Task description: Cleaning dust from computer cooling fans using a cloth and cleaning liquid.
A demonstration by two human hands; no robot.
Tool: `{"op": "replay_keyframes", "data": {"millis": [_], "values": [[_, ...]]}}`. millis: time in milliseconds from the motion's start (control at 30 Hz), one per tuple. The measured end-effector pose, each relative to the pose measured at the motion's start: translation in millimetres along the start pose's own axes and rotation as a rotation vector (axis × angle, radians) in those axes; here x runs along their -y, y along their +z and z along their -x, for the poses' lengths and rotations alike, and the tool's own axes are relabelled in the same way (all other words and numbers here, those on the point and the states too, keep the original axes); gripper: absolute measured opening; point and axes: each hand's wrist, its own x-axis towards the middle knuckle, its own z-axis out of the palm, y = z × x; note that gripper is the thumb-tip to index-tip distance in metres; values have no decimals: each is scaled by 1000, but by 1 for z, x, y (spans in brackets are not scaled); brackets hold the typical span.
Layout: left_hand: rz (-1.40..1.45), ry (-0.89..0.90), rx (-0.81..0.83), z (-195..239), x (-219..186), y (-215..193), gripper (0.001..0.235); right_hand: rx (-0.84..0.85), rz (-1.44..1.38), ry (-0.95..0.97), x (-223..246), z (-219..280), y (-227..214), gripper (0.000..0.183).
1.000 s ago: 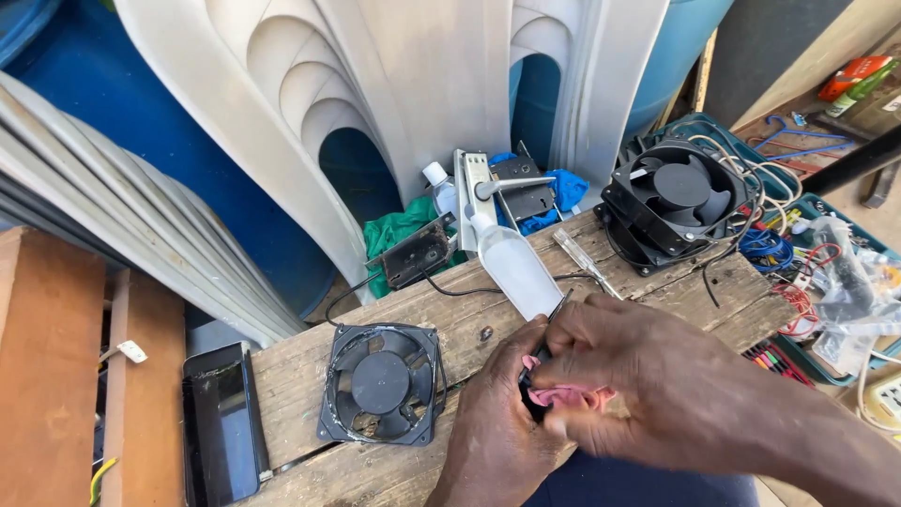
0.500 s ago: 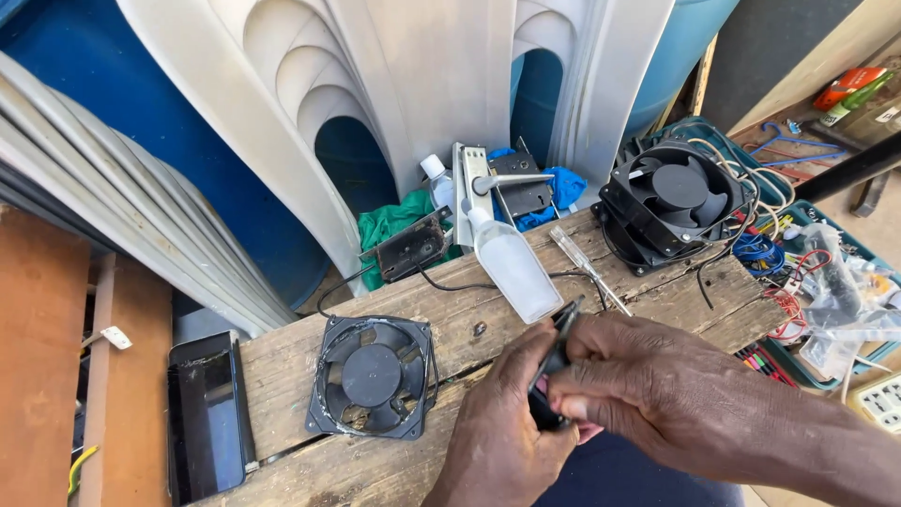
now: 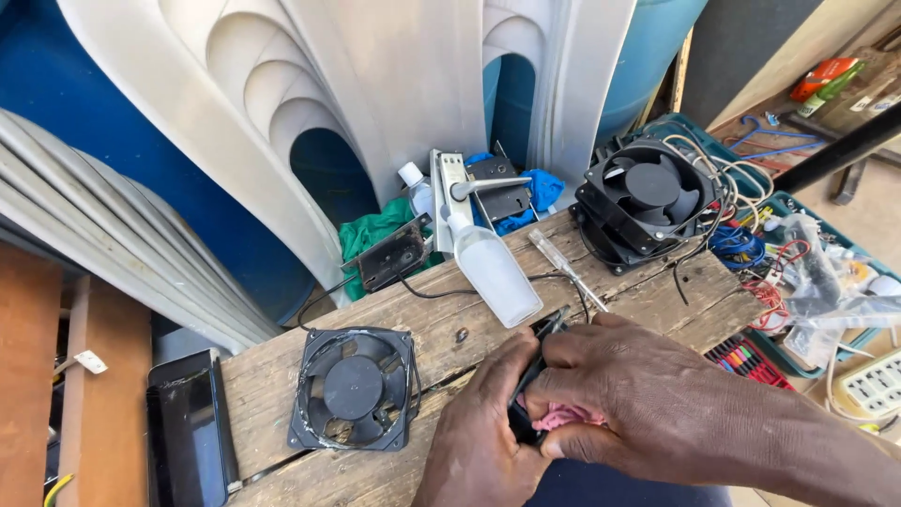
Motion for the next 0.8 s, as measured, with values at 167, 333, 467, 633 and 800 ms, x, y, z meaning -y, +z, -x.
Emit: {"op": "replay_keyframes", "data": {"millis": [167,333,467,633,800], "values": [[107,-199,10,-3,-10,-17,95,-221,-23,-173,-4,1,13,40],[68,-85,-15,0,0,-10,89,-300,32,-159,0,2,17,38],[19,59,6,11,4,3,89,37,-97,56,8,5,-1,22],[-95,189,-26,8,1,-4,91,106,-817,174,-22,21,-11,25],[24,9,44,3,-3,-18,83,-301,-1102,122,-35,48,8,56]]}}
